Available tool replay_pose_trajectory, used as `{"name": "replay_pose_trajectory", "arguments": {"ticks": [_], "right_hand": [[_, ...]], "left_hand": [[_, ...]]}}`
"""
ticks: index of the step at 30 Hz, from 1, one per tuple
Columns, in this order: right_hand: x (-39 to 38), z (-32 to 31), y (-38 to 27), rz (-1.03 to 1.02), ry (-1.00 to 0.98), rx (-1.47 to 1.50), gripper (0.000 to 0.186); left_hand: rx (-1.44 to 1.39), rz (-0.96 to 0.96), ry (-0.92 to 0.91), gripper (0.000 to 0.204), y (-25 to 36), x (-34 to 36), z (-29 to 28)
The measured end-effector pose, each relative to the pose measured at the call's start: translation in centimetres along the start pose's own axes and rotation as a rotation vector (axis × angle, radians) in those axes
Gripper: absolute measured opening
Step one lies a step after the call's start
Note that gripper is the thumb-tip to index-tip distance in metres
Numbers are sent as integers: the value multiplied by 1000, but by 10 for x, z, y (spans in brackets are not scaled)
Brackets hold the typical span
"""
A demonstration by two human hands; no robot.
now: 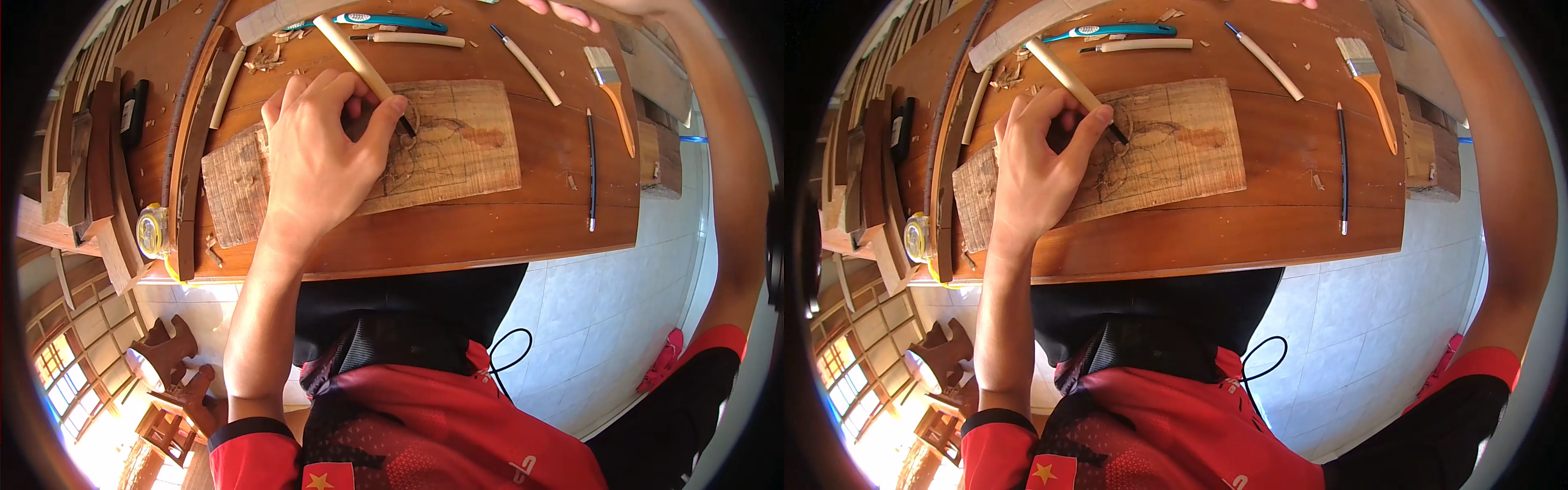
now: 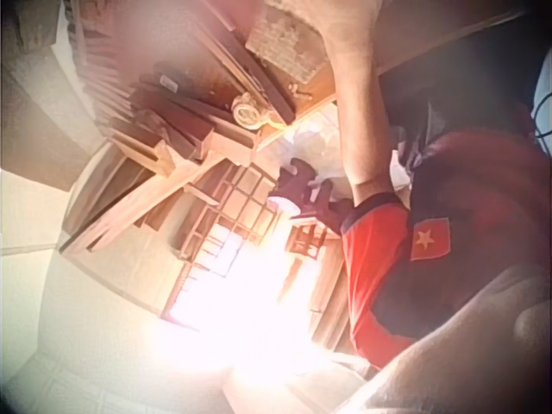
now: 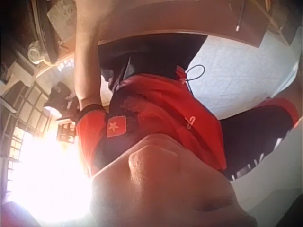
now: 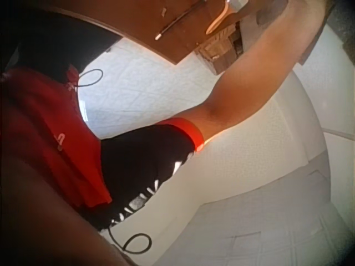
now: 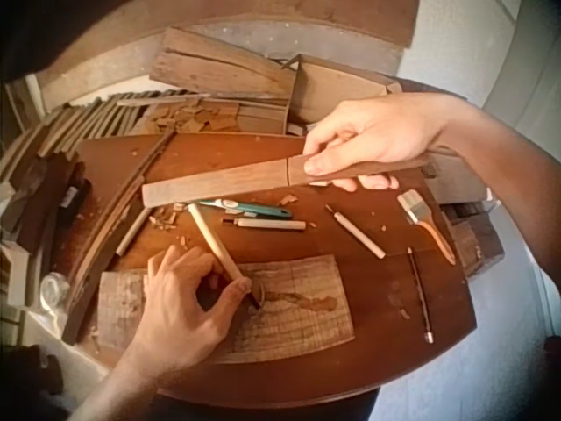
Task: The person carves a design into a rectangular piece of wood using a chisel and a wooden mallet. They repeatedly position the chisel on the wood and strike it with the mallet to remove shavings, occasionally pausing to clear debris or adjust the tool's angle.
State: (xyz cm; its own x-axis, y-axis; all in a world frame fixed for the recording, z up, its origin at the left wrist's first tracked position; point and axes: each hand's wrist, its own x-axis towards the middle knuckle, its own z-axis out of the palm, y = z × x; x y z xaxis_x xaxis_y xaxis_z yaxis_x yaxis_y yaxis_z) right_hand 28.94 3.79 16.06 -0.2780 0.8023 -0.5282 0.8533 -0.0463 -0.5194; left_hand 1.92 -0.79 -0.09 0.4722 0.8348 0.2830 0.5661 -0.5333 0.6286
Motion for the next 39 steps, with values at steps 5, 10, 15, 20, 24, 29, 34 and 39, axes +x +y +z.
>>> {"name": "replay_pose_trajectory", "arguments": {"ticks": [5, 10, 15, 20, 24, 29, 34, 39], "right_hand": [[22, -15, 2, 54, -50, 37, 30], [14, -39, 1, 109, -140, 23, 30], [25, -43, 1, 92, -150, 33, 30], [36, -25, 0, 37, -200, 106, 33], [21, -26, 8, -35, -195, 111, 46], [-1, -12, 8, -48, -123, 148, 44], [1, -8, 8, -61, -35, 209, 50], [2, -5, -10, -13, 14, -128, 65]], "left_hand": [[85, 1, -18, 24, -6, -6, -4], [44, 41, -12, 24, -2, -1, 1], [59, 66, 24, 23, -2, -1, 1], [64, 68, 86, 24, -2, -6, -2], [40, 42, 67, 28, 5, 0, -3], [25, 61, 83, 28, 4, -1, 1], [47, 14, 72, 29, 5, -3, 1], [73, -49, 102, 27, 11, -8, 5]]}}
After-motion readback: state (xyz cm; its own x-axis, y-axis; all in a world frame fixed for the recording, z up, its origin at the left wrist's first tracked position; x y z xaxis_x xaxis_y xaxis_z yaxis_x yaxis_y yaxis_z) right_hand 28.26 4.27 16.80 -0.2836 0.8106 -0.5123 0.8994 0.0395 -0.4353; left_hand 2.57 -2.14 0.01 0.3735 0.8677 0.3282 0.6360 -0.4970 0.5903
